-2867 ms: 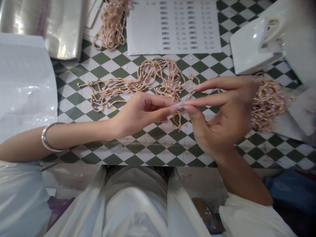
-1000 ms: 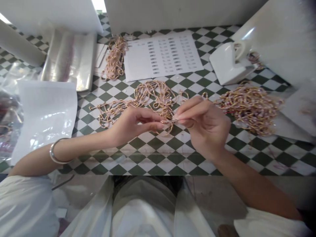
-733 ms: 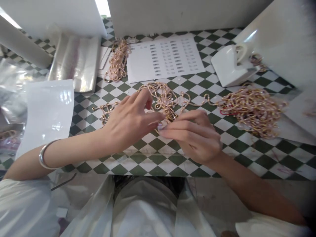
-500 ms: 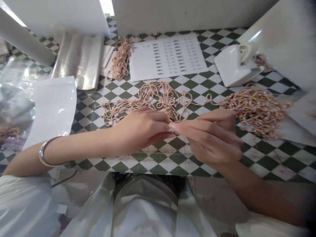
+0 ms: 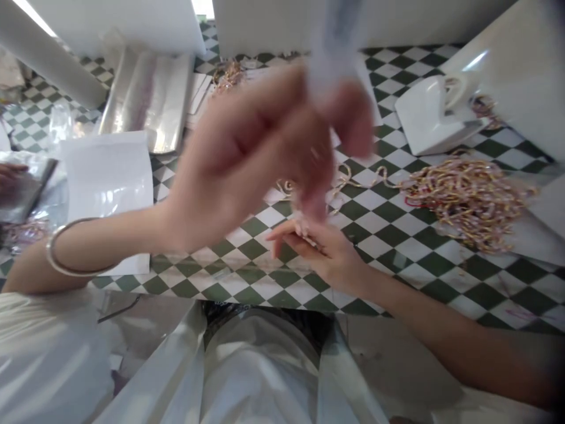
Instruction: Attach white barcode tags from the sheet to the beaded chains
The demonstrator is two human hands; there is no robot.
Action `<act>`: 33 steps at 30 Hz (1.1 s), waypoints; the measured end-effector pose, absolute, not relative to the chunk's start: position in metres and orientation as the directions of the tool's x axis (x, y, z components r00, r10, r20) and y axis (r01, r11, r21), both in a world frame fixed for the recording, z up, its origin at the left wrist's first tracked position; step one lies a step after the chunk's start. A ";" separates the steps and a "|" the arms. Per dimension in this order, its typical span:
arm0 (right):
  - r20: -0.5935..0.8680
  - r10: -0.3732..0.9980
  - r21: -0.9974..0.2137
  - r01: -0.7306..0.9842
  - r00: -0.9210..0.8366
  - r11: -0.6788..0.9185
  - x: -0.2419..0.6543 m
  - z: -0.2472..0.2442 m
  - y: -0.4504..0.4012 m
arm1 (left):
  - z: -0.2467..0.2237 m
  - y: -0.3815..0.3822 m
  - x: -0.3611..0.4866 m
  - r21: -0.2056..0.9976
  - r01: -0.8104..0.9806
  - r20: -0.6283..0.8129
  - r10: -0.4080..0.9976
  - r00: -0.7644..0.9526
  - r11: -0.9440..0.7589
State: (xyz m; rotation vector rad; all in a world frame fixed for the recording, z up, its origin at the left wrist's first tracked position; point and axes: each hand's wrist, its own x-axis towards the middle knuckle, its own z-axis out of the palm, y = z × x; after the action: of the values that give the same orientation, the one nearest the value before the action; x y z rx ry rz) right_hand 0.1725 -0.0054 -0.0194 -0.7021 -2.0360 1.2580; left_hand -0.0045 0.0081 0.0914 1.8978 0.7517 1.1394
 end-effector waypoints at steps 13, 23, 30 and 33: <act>-0.304 0.414 -0.939 0.342 -0.858 0.019 0.178 -0.006 0.000 | 0.035 0.203 -0.128 0.700 0.697 -0.045 0.984 -0.172 0.154; -0.250 0.428 -0.934 0.334 -0.869 0.131 0.180 -0.006 0.002 | 0.043 0.181 -0.108 0.156 0.959 -0.028 0.972 -0.235 0.236; -0.190 0.453 -0.895 0.344 -0.871 0.286 0.177 -0.009 -0.001 | 0.032 -0.045 -0.182 -0.137 0.942 0.117 0.949 -0.292 0.306; -0.187 0.483 -0.892 0.354 -0.855 0.281 0.176 -0.012 0.002 | -0.004 -0.140 -0.228 0.029 0.995 -0.066 0.993 -0.093 0.095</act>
State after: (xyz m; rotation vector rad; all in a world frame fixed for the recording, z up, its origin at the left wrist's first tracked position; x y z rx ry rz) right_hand 0.1764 0.0022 -0.0121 -0.7939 -2.4165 1.6321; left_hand -0.2277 -0.1400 -0.0040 2.0681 2.2724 -0.0353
